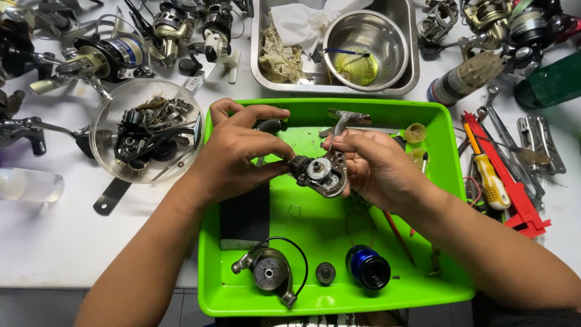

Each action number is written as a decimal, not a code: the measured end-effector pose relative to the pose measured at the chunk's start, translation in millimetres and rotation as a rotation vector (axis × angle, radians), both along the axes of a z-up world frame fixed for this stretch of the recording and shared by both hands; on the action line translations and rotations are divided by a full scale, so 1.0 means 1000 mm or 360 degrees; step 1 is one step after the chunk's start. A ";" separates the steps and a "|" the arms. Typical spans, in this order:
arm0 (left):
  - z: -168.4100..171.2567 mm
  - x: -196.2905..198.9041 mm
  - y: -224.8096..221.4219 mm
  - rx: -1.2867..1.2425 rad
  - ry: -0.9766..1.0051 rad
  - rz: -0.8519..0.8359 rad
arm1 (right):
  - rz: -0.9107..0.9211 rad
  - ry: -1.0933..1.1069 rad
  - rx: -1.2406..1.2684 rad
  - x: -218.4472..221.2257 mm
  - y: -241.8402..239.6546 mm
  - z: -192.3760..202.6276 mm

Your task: Assembling and lubricating the internal components of a fishing reel on a workbench.

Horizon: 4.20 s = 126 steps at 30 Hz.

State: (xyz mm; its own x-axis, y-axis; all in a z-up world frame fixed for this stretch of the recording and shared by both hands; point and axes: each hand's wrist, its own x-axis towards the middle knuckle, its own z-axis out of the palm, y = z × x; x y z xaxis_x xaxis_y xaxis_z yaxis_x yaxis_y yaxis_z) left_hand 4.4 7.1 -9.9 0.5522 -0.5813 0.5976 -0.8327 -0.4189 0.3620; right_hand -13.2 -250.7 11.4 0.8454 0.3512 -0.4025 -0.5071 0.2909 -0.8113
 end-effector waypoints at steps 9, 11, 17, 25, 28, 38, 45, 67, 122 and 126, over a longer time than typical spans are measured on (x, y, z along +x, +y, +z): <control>-0.001 -0.001 -0.003 -0.0024 -0.0116 -0.0013 | -0.0019 0.0020 0.0127 -0.001 -0.003 -0.007; -0.004 0.000 -0.003 -0.0012 -0.0110 -0.0009 | -0.0023 0.0022 0.0127 0.000 -0.003 -0.006; -0.001 -0.002 -0.003 0.0034 -0.0041 0.0005 | -0.0034 0.0042 0.0204 0.001 -0.001 -0.005; -0.005 -0.001 -0.002 0.0018 0.0110 0.0018 | -0.0013 0.0036 0.0132 0.000 -0.004 -0.011; -0.006 0.000 -0.002 0.0040 0.0026 0.0005 | -0.0003 0.0027 0.0187 0.000 -0.004 -0.012; -0.005 -0.001 -0.004 0.0144 0.0064 -0.0096 | -0.0021 0.0044 0.0172 0.002 -0.004 -0.010; -0.003 -0.002 -0.002 0.0114 0.0010 -0.0047 | -0.0006 0.0051 0.0187 0.002 -0.003 -0.011; 0.001 -0.005 -0.005 0.0061 0.0023 -0.0079 | 0.0017 0.0062 0.0152 0.004 -0.004 -0.012; 0.009 -0.019 -0.010 0.0410 -0.0860 0.0365 | -0.0055 -0.0054 -0.0194 0.015 0.007 -0.021; 0.006 -0.018 -0.011 0.0461 -0.0726 0.0332 | -0.0025 -0.0110 -0.0199 0.016 0.007 -0.021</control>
State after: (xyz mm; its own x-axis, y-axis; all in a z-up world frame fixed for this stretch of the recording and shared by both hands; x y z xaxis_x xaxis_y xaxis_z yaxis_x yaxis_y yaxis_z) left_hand -13.1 -4.2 -4.3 0.3968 -0.6631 0.6347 -0.7668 -0.6195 -0.1678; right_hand 2.3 -243.8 -9.5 0.8776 0.2886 -0.3829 -0.4449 0.1927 -0.8746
